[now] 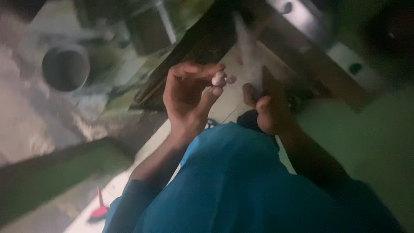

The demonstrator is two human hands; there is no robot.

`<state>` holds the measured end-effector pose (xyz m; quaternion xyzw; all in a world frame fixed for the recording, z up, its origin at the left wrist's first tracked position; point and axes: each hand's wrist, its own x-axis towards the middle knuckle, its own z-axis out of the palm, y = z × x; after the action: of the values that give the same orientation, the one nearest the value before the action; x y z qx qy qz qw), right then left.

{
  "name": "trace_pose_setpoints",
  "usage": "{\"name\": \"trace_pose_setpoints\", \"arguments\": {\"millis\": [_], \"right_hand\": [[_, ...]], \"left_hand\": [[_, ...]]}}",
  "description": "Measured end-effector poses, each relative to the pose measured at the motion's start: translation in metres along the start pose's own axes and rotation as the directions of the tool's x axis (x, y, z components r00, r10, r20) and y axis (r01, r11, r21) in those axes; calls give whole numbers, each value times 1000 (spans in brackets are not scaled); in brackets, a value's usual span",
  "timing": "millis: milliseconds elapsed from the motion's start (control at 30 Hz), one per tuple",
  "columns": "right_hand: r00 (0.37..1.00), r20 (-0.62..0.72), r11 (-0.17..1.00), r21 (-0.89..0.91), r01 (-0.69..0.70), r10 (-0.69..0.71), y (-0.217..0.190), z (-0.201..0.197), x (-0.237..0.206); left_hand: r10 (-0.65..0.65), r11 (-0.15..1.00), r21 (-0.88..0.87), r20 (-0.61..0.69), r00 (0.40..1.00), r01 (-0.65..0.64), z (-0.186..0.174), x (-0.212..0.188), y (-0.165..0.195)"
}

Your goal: The person peels several small red onions one by one using a knife, removing the outer skin and placing the peeled onions on a wooden cutting board. The person briefly walks to the stove and returns to continue peeling.

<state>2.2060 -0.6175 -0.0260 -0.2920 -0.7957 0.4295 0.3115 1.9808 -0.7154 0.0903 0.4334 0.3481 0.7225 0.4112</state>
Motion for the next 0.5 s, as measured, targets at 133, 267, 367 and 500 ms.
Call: {"name": "trace_pose_setpoints", "arguments": {"millis": [133, 267, 367, 500], "right_hand": [[922, 249, 952, 157, 263, -296, -99, 50, 49], [787, 483, 914, 323, 247, -384, -171, 108, 94], [652, 475, 807, 322, 496, -591, -201, 167, 121], [502, 612, 789, 526, 318, -611, -229, 233, 139]], "left_hand": [[117, 991, 85, -150, 982, -105, -55, -36, 52], [292, 954, 153, -279, 915, -258, -102, -75, 97], [339, 929, 299, -447, 828, -218, -128, -113, 128], [392, 902, 389, -562, 728, -186, -168, -153, 164]]}}
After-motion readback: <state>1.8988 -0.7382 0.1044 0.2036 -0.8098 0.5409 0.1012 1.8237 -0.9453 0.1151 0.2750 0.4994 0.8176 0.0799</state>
